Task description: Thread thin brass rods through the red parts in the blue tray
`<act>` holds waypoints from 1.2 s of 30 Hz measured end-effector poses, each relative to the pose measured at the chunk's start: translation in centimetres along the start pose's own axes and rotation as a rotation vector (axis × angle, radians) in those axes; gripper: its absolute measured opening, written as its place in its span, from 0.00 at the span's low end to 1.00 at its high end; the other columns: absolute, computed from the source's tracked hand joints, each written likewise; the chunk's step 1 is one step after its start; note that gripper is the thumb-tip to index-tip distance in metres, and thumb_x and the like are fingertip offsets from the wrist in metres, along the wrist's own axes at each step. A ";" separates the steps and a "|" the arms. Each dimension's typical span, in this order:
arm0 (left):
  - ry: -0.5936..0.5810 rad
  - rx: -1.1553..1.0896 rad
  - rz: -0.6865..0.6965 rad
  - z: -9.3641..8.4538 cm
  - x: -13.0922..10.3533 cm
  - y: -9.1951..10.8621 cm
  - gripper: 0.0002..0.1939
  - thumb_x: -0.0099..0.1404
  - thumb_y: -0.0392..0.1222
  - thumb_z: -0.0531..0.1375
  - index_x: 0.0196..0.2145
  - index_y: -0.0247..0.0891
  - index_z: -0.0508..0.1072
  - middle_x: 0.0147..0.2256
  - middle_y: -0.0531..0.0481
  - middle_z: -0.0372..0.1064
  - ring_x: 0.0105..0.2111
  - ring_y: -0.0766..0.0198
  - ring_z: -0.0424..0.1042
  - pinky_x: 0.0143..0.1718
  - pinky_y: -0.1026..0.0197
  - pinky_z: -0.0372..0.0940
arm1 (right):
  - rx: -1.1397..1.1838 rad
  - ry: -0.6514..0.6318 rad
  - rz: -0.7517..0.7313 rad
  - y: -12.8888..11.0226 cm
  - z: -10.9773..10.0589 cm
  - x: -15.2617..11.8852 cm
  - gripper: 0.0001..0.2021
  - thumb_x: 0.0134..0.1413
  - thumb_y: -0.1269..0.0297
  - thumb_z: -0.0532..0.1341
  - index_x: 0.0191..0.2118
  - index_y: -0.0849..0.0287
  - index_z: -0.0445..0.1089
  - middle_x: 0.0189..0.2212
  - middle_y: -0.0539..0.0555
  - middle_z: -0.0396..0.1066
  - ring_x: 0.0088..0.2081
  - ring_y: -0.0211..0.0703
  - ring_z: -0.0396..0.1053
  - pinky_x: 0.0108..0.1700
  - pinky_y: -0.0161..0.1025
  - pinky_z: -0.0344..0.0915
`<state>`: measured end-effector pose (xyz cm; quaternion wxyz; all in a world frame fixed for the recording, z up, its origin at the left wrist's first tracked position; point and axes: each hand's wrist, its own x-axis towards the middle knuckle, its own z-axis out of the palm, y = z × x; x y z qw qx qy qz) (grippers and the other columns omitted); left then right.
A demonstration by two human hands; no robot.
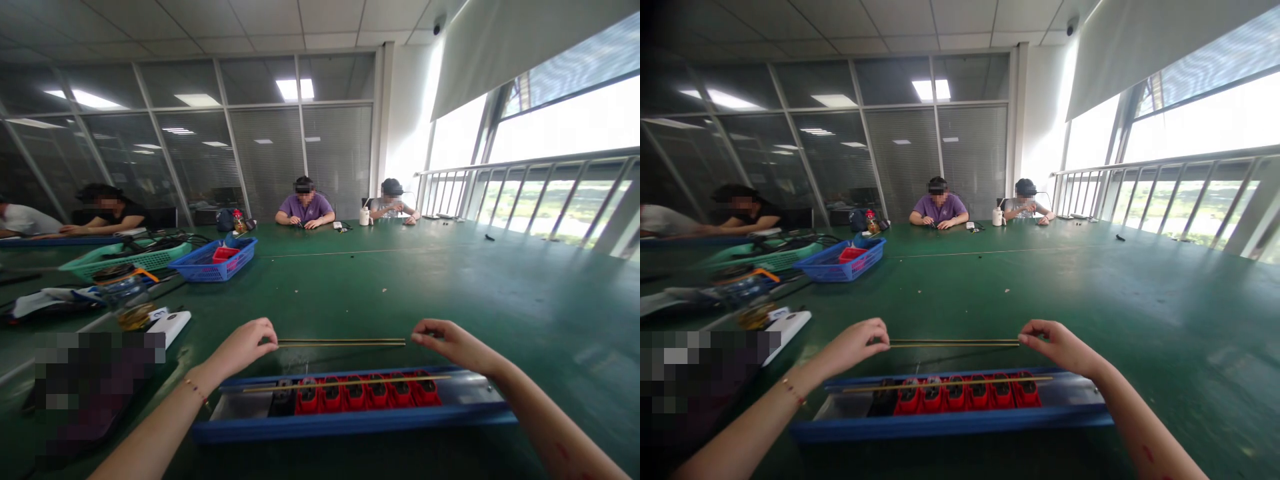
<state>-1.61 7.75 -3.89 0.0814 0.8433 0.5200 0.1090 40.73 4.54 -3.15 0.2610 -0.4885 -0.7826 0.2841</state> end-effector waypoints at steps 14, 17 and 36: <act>-0.079 0.063 0.043 2.4 2.8 -0.8 0.05 0.57 0.41 0.55 0.31 0.43 0.71 0.29 0.54 0.68 0.31 0.64 0.67 0.32 0.66 0.57 | -0.169 -0.370 0.026 -1.9 -1.2 -2.4 0.18 0.49 0.48 0.56 0.32 0.60 0.69 0.26 0.50 0.68 0.28 0.39 0.63 0.29 0.32 0.59; -0.084 0.062 0.045 2.4 2.6 -0.7 0.06 0.58 0.40 0.54 0.30 0.43 0.71 0.30 0.53 0.69 0.31 0.64 0.67 0.34 0.66 0.57 | -0.112 -0.376 0.012 -2.4 -1.6 -2.5 0.20 0.50 0.48 0.54 0.31 0.61 0.71 0.25 0.50 0.67 0.28 0.39 0.62 0.29 0.32 0.58; -0.135 -0.013 0.012 1.4 1.9 0.2 0.16 0.61 0.51 0.50 0.33 0.41 0.73 0.34 0.50 0.70 0.33 0.63 0.69 0.35 0.65 0.59 | -0.181 0.104 0.136 3.6 -3.0 -1.0 0.21 0.50 0.46 0.52 0.28 0.59 0.71 0.20 0.50 0.66 0.24 0.39 0.62 0.28 0.33 0.59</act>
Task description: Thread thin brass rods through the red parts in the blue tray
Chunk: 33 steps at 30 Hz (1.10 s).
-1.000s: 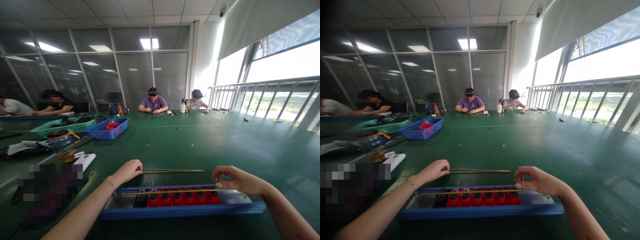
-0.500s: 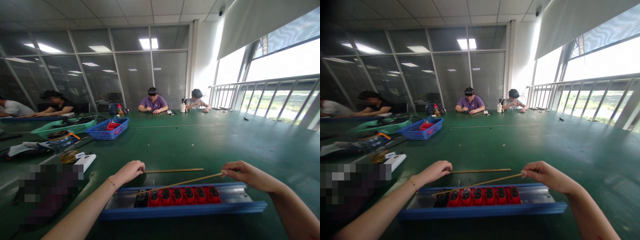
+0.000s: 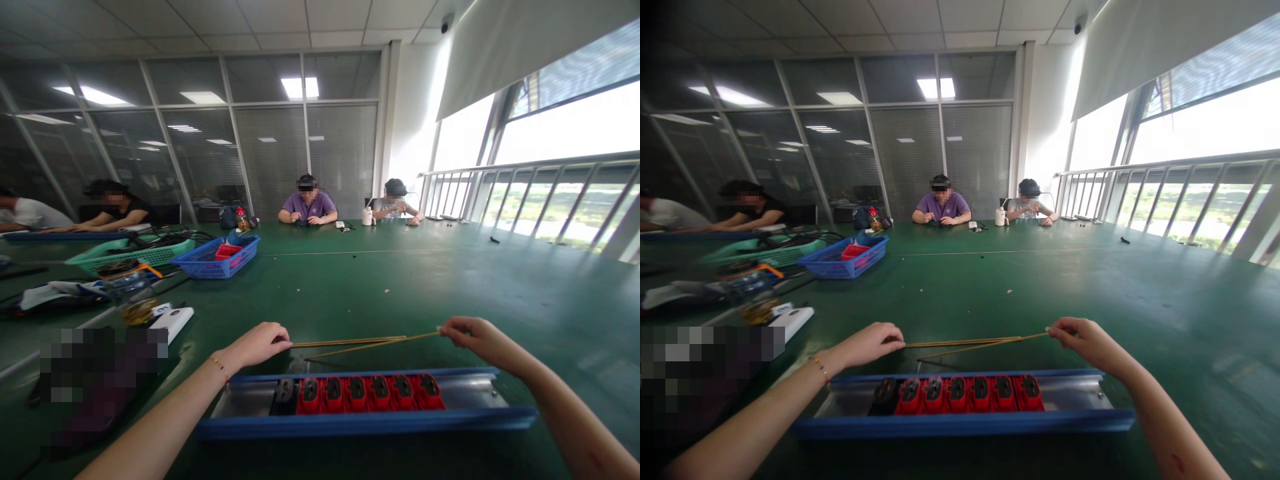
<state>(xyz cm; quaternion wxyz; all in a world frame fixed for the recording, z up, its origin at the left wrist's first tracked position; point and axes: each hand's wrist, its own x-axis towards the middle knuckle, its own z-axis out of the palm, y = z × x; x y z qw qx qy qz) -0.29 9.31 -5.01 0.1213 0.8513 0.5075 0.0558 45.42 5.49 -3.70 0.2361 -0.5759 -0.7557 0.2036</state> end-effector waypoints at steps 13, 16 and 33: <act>0.009 0.156 0.049 0.3 0.4 -0.4 0.08 0.56 0.43 0.57 0.35 0.43 0.72 0.36 0.50 0.70 0.37 0.61 0.68 0.38 0.64 0.59 | -0.626 -0.145 -0.211 -4.9 6.1 5.2 0.08 0.47 0.66 0.57 0.35 0.55 0.69 0.37 0.54 0.72 0.41 0.48 0.67 0.39 0.38 0.57; 0.004 0.179 0.051 0.3 0.7 -0.2 0.08 0.55 0.38 0.57 0.35 0.42 0.71 0.36 0.50 0.70 0.37 0.59 0.68 0.38 0.62 0.59 | -0.613 -0.223 -0.233 -4.9 6.3 6.0 0.16 0.44 0.68 0.58 0.44 0.55 0.65 0.42 0.55 0.70 0.43 0.49 0.67 0.39 0.39 0.58; -0.038 0.112 0.009 -1.1 -0.3 1.6 0.06 0.49 0.35 0.53 0.26 0.39 0.68 0.31 0.51 0.67 0.29 0.63 0.66 0.29 0.65 0.57 | -0.354 -0.316 -0.279 -5.0 5.0 4.6 0.08 0.39 0.74 0.53 0.29 0.59 0.65 0.28 0.52 0.68 0.29 0.39 0.64 0.28 0.32 0.56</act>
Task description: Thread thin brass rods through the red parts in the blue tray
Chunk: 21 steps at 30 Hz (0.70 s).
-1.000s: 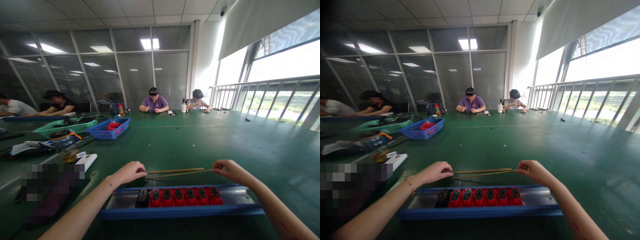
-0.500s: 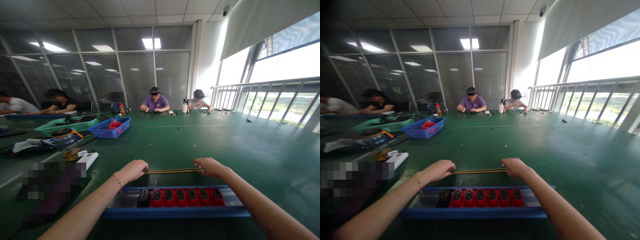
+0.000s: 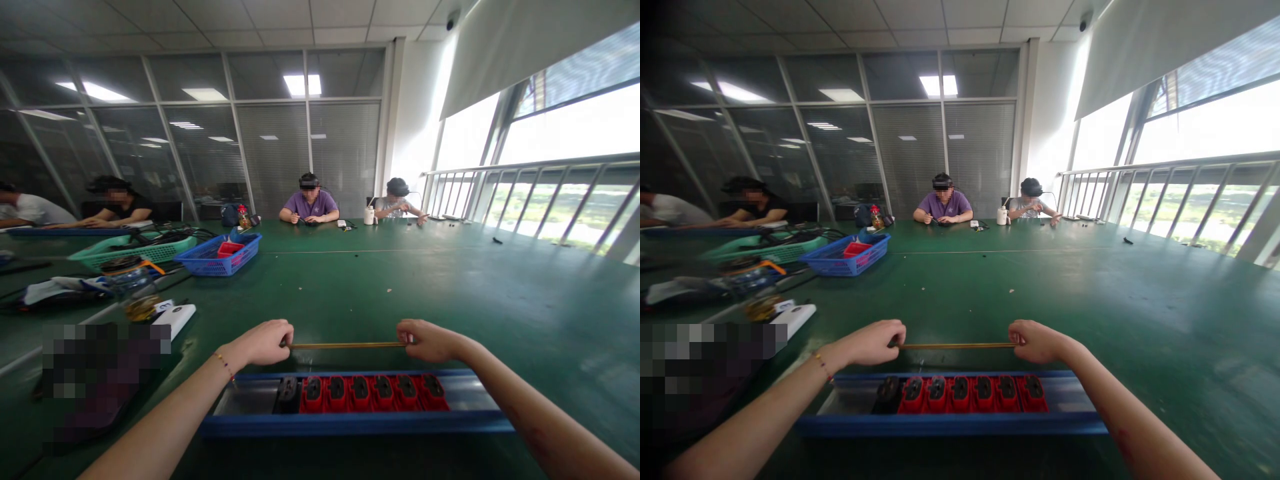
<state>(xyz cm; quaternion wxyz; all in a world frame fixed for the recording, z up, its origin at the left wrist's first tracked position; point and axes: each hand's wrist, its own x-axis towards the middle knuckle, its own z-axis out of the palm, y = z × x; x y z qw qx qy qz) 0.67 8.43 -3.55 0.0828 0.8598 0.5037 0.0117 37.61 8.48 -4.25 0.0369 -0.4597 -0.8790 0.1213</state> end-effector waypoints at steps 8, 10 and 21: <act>0.080 -0.328 -0.041 -3.0 -4.0 3.0 0.11 0.60 0.46 0.48 0.33 0.40 0.66 0.27 0.54 0.66 0.27 0.66 0.64 0.28 0.67 0.57 | 0.275 0.147 0.048 -2.7 -2.6 -5.2 0.05 0.52 0.63 0.52 0.32 0.57 0.62 0.22 0.47 0.62 0.24 0.35 0.57 0.26 0.31 0.56; 0.109 -0.440 -0.049 -3.0 -5.1 3.9 0.13 0.61 0.50 0.48 0.35 0.40 0.66 0.29 0.54 0.67 0.29 0.66 0.65 0.30 0.67 0.58 | 0.340 0.160 0.058 -3.0 -2.2 -6.3 0.08 0.53 0.59 0.53 0.33 0.57 0.63 0.23 0.48 0.63 0.24 0.36 0.58 0.26 0.31 0.57; 0.094 -0.719 -0.089 -0.4 -7.6 3.5 0.13 0.59 0.51 0.53 0.32 0.39 0.69 0.29 0.54 0.68 0.30 0.66 0.67 0.30 0.68 0.60 | 0.612 0.103 0.105 -3.2 -0.9 -8.5 0.14 0.52 0.52 0.55 0.36 0.58 0.65 0.31 0.52 0.68 0.30 0.40 0.66 0.31 0.34 0.63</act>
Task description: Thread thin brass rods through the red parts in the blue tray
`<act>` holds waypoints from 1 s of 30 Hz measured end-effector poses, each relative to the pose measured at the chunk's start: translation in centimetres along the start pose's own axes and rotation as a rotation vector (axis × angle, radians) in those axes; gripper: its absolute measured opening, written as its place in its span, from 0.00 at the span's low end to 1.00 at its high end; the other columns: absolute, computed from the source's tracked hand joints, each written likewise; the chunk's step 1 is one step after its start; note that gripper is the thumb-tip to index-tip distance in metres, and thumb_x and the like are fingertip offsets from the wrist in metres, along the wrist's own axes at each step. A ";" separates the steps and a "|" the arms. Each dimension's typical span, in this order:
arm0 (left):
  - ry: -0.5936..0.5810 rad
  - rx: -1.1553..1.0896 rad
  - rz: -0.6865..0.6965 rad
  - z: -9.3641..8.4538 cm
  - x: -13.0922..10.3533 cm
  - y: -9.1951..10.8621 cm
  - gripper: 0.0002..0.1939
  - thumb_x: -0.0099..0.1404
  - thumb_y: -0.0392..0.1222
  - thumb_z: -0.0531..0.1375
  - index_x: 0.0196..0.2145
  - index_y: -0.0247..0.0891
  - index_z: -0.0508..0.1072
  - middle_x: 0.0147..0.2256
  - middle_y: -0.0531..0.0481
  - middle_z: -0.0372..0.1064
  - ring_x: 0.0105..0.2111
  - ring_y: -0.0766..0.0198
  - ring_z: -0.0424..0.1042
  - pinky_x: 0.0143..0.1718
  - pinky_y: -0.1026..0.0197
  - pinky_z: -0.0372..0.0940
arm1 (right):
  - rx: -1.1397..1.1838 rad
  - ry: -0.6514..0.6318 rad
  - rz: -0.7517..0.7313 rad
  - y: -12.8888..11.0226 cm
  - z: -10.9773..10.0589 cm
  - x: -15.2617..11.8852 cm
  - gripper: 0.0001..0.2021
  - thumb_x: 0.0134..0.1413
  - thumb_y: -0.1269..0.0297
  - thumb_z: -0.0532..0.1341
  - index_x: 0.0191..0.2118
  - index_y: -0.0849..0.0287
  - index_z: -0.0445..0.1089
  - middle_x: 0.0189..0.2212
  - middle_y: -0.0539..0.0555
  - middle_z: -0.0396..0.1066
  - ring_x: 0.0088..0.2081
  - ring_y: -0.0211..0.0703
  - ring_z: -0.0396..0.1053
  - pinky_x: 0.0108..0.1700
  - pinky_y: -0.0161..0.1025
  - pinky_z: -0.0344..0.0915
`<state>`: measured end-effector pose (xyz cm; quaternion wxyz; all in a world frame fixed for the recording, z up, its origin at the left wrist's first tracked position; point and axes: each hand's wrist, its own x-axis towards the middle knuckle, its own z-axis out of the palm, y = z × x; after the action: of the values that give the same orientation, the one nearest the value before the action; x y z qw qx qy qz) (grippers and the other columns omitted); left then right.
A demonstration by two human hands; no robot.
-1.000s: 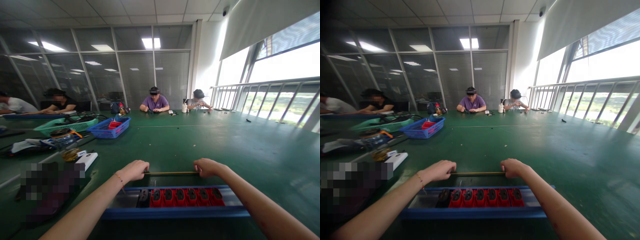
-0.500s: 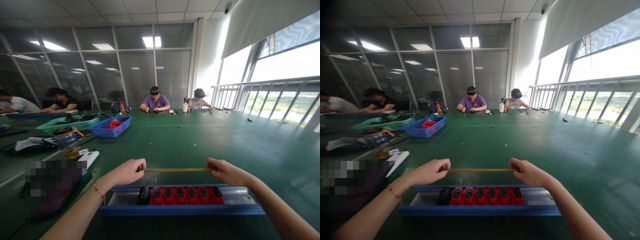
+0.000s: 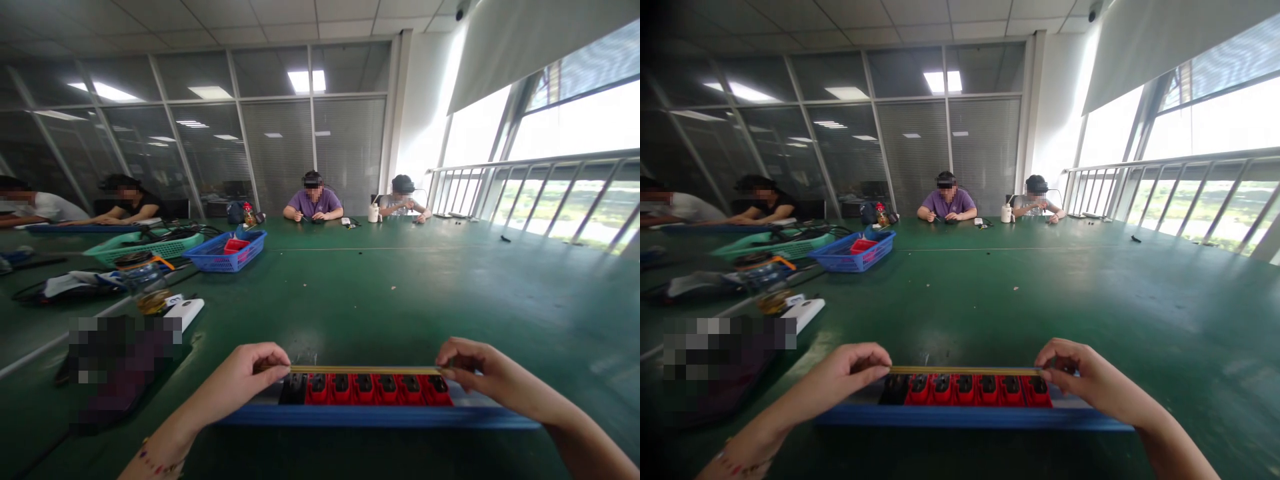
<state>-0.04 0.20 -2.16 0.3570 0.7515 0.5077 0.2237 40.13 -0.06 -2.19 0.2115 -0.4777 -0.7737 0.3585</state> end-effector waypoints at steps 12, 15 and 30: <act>-0.082 0.005 -0.036 1.1 0.1 -0.3 0.13 0.60 0.50 0.52 0.37 0.38 0.66 0.28 0.55 0.67 0.27 0.67 0.66 0.28 0.68 0.58 | 0.058 -0.121 0.045 1.7 0.3 0.2 0.16 0.53 0.52 0.54 0.42 0.59 0.61 0.32 0.52 0.67 0.32 0.40 0.65 0.31 0.33 0.62; -0.080 0.030 -0.022 1.1 0.0 -0.2 0.13 0.60 0.50 0.52 0.37 0.38 0.67 0.28 0.55 0.67 0.27 0.67 0.65 0.28 0.68 0.58 | 0.030 -0.079 0.022 1.9 0.3 0.3 0.16 0.53 0.52 0.54 0.41 0.58 0.62 0.34 0.52 0.67 0.32 0.39 0.65 0.31 0.32 0.62; -0.072 0.066 -0.019 1.1 0.2 -0.5 0.14 0.61 0.51 0.51 0.36 0.38 0.68 0.27 0.55 0.67 0.27 0.67 0.65 0.27 0.68 0.57 | -0.047 0.087 0.002 2.1 -0.3 0.4 0.14 0.52 0.54 0.56 0.27 0.60 0.69 0.25 0.50 0.67 0.30 0.40 0.63 0.31 0.32 0.59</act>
<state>0.51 0.12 -3.24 0.3521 0.7655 0.5089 0.1762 41.40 0.99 -3.57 0.2334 -0.4983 -0.7715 0.3195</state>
